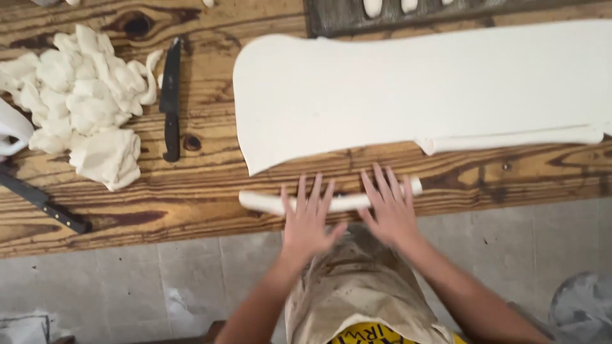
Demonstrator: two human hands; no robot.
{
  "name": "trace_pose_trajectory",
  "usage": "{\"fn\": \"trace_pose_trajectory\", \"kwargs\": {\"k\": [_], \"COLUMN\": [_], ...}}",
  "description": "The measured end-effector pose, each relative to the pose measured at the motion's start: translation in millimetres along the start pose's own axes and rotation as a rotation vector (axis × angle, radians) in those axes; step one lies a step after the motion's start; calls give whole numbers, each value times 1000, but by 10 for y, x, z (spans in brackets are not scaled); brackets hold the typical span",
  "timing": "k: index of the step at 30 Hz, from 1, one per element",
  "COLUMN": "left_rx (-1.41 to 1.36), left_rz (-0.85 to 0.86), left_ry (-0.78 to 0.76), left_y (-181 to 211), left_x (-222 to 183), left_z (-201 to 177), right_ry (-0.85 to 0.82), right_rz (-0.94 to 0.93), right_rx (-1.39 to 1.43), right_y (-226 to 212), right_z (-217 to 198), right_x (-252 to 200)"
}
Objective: Cutting strips from a large sheet of dough and rolling them into ropes before placing them on a baking tray.
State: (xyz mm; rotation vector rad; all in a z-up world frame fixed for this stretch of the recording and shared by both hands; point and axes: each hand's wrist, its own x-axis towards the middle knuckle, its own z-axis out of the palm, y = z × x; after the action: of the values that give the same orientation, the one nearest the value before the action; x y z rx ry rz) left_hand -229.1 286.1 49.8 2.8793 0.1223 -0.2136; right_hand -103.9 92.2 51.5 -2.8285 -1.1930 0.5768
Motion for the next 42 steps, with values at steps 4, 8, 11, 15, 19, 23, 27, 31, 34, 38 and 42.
{"fn": "trace_pose_trajectory", "kwargs": {"k": [4,8,11,15,19,23,27,31,34,38,42], "left_rx": [125,274,146,243,29,72,188,242,245,291,329], "left_rz": [-132,-258,-303,-365,-463,-596,-616,-721,-734,-474,-597], "left_ry": [155,447,426,321,179,192,459,282,165,276,318], "left_y": [-38,-702,-1046,-701,-573,-1045,-1475,-1298,-1062,-1203,-1806], "left_x": [-273,560,695,-323,-986,-551,75,-340,-1083,-1273,-520], "left_z": [197,11,14,-160,174,162,-244,-175,-31,-81,-253], "right_ry": [9,148,118,83,200,272,254,448,283,313,360], "right_rz": [117,260,241,41,59,179,243,-13,2,142,122], "right_rx": [9,4,43,-81,51,83,68,-97,-67,-44,76], "right_y": [193,235,483,524,581,699,692,808,801,1108,882], "right_z": [164,-555,-412,-54,195,-79,-463,-297,160,620,-157], "right_x": [-153,730,973,-59,-486,241,904,403,-172,-153,742]}}
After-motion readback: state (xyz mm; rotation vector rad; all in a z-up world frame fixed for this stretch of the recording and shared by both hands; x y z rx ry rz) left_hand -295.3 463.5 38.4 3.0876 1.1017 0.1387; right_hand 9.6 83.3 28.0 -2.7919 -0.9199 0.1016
